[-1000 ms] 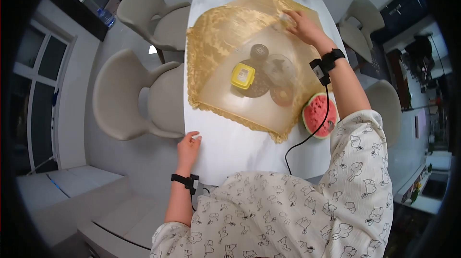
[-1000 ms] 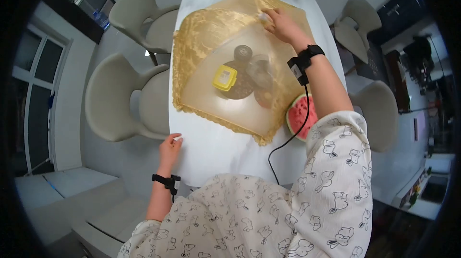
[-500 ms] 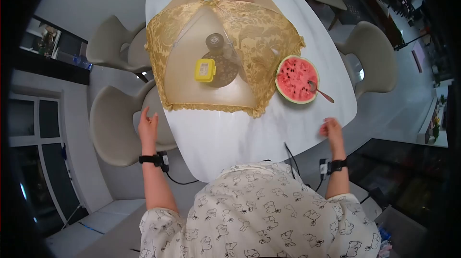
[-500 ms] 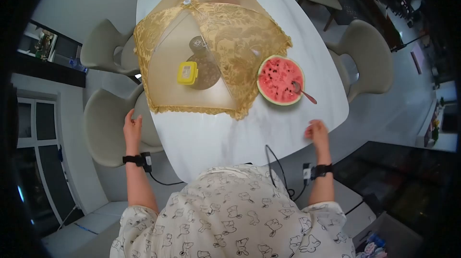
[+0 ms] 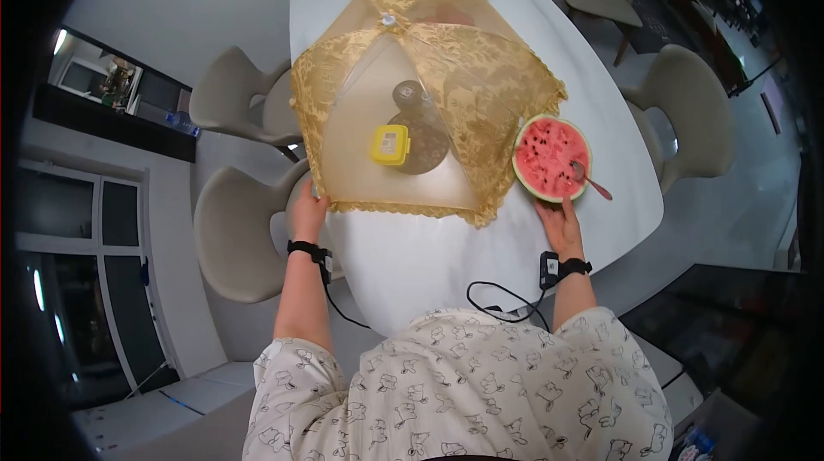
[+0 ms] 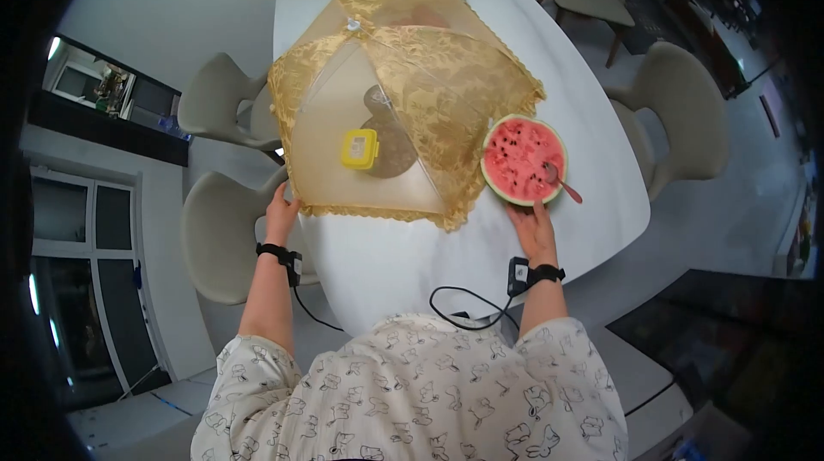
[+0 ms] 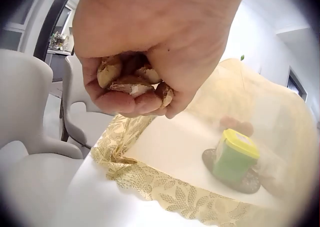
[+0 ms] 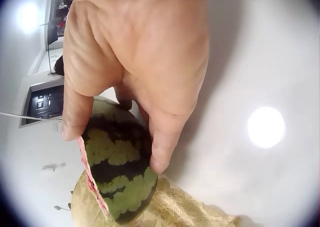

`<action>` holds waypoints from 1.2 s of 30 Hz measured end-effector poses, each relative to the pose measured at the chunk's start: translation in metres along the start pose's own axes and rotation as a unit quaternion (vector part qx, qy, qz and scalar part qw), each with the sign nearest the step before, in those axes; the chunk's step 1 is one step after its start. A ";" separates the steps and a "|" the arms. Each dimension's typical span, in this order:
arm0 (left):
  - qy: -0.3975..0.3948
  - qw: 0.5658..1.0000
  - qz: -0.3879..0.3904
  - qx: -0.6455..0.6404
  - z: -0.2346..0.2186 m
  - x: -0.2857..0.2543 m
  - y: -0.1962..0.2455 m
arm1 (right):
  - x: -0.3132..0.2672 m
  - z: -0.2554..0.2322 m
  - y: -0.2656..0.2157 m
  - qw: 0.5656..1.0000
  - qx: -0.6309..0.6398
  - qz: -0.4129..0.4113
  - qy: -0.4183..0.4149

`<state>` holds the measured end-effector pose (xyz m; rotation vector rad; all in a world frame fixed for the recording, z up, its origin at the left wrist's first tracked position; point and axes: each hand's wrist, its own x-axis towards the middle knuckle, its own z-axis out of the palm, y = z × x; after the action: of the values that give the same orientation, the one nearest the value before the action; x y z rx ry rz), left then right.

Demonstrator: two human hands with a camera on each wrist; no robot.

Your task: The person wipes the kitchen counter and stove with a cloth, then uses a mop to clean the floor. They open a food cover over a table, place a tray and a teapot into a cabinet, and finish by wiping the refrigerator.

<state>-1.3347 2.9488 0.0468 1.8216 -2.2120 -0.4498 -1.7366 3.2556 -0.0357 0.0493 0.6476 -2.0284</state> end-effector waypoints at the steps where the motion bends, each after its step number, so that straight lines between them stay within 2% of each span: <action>1: -0.021 1.000 0.003 0.009 0.000 0.002 0.005 | 0.000 0.000 0.001 1.000 0.014 -0.002 0.015; 3: -0.033 0.999 0.018 0.019 -0.004 0.002 0.018 | -0.003 0.002 0.002 0.999 0.016 -0.012 0.030; 6: -0.041 0.998 0.028 0.029 0.019 0.009 0.012 | -0.004 -0.002 0.000 0.999 -0.012 -0.008 0.045; 7: -0.037 0.999 0.021 0.027 0.020 0.005 0.018 | -0.006 -0.001 -0.001 0.999 -0.015 -0.003 0.039; 11: -0.077 0.993 0.073 0.056 0.022 -0.010 0.054 | -0.005 -0.016 -0.006 0.998 -0.027 0.003 0.060; 14: -0.107 0.987 0.102 0.071 0.028 -0.013 0.065 | -0.004 -0.034 -0.013 0.996 -0.038 0.006 0.074; 19: -0.176 0.975 0.133 0.037 0.037 -0.049 0.083 | -0.038 -0.043 -0.029 0.991 -0.058 -0.043 0.114; 25: -0.241 0.959 0.151 -0.008 0.048 -0.100 0.096 | -0.037 -0.067 -0.038 0.989 -0.041 -0.063 0.126; 30: -0.172 0.979 0.109 0.019 0.059 -0.078 0.104 | -0.035 -0.079 -0.049 0.985 -0.070 -0.075 0.138; 32: -0.121 0.987 0.093 -0.042 0.060 -0.070 0.105 | -0.034 -0.080 -0.048 0.985 -0.071 -0.077 0.141; 34: -0.123 0.987 0.098 -0.041 0.050 -0.077 0.104 | -0.039 -0.078 -0.047 0.983 -0.071 -0.084 0.145; 36: -0.158 0.979 0.100 -0.074 0.038 -0.082 0.099 | -0.040 -0.075 -0.047 0.988 -0.030 -0.061 0.136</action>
<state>-1.4231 3.0503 0.0502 1.5187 -2.4571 -0.8897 -1.7706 3.3405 -0.0682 0.2611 0.9004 -2.1380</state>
